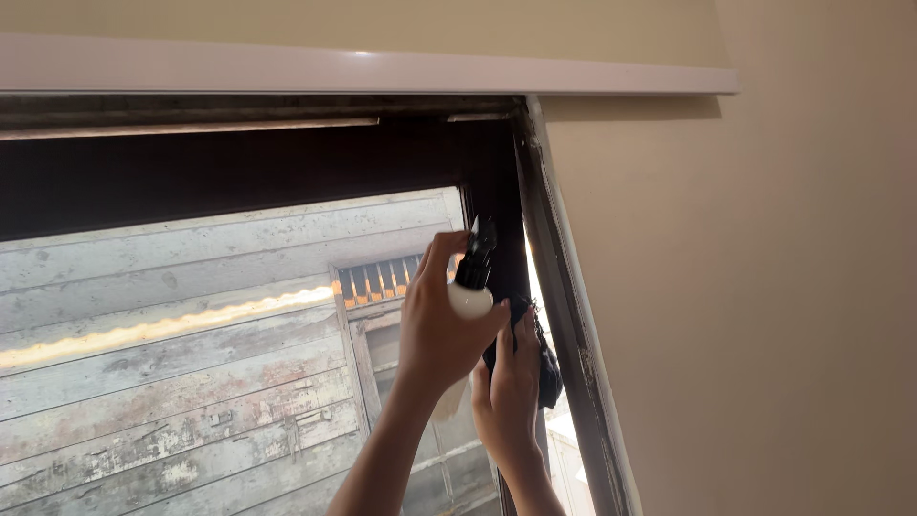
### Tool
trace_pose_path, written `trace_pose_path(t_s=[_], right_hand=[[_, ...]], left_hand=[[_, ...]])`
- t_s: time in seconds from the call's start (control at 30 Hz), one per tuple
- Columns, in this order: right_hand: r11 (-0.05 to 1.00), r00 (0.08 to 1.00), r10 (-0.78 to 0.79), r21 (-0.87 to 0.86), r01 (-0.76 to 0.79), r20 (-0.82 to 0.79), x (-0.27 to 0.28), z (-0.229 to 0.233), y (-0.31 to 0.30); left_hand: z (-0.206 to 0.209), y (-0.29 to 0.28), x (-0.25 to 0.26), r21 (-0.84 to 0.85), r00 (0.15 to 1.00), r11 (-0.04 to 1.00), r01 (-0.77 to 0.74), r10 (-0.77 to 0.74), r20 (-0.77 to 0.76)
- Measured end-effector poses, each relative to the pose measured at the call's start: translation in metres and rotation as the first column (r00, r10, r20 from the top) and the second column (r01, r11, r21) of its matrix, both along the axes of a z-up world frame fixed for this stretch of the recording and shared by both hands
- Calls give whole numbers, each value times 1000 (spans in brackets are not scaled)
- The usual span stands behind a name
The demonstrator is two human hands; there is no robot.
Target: The person sprays a liquid onto a window frame and wipes the inner track and frame edges with a cloth.
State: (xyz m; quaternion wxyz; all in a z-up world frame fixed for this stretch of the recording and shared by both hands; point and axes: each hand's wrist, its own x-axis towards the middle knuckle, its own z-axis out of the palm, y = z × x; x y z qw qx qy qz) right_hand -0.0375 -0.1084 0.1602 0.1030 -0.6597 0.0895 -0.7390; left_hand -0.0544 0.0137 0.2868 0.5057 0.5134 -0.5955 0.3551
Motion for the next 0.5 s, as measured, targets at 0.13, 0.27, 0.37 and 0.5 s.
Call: trace_pose_path(t_s=[0.13, 0.27, 0.37, 0.5], right_hand=[[1000, 998, 9, -5, -9, 56, 7, -3, -5], [995, 996, -34, -89, 41, 80, 7, 7, -10], [986, 992, 55, -162, -37, 109, 1, 35, -11], [969, 986, 77, -243, -40, 145, -12, 96, -12]], left_hand=[[24, -6, -11, 21, 997, 1000, -23, 25, -77], [26, -8, -13, 23, 997, 1000, 11, -9, -73], [12, -5, -5, -66, 999, 997, 44, -43, 8], [5, 19, 7, -133, 997, 991, 33, -41, -63]])
